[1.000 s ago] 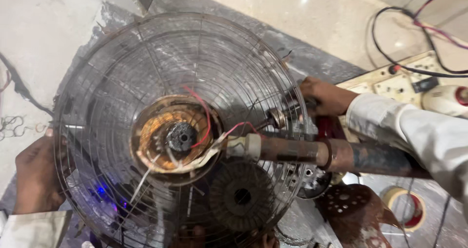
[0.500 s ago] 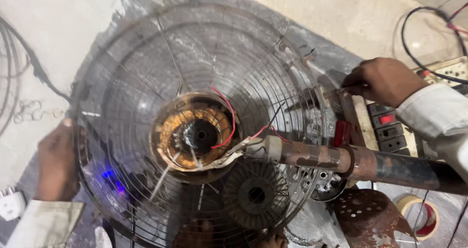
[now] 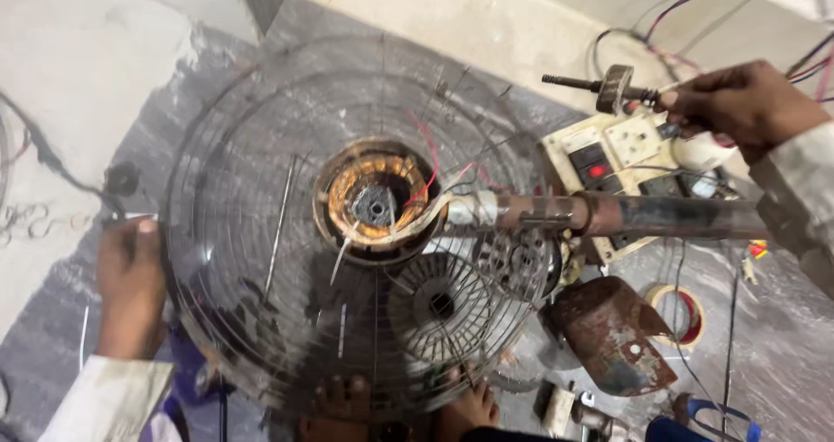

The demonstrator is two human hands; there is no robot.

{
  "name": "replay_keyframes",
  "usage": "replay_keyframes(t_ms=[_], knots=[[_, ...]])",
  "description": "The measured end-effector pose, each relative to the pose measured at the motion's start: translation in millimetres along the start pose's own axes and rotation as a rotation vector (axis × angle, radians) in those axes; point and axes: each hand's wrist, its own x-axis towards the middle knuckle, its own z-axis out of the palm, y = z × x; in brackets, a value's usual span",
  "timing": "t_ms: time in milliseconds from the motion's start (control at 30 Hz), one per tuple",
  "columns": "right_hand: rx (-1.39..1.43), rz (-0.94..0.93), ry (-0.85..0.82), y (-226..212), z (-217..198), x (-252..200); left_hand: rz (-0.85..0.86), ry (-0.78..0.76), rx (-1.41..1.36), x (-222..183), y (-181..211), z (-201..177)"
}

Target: The person disassembles a ceiling fan motor, removes the rotor shaft, and uses a screwdriver to adjust internal wiring and components. They then reinsert the shaft and continue manipulating the motor assembly.

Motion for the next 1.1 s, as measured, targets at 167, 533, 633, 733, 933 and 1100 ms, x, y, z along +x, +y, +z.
replay_keyframes(t_ms=[167,533,633,733,933,1100], knots=[[0.198,-0.034,-0.055,-29,-29,-64,0.381,0.05,0.109,-2,87,-11],[0.308,-0.195,-0.216,-95,10,-153,0.455,-0.39,-0.127,-64,229,30],[0.374,-0.182,-0.303,-124,31,-164,0.237,-0.583,-0.52,-71,236,30],[0.396,-0.179,-0.517,-143,54,-169,0.168,-0.648,-0.732,-84,235,25],[0.38,-0.127,-0.589,-184,88,-182,0.262,-0.394,-0.402,-83,248,-1],[0.141,-0.332,-0.655,-215,111,-194,0.593,-0.257,-0.243,-60,288,-34]])
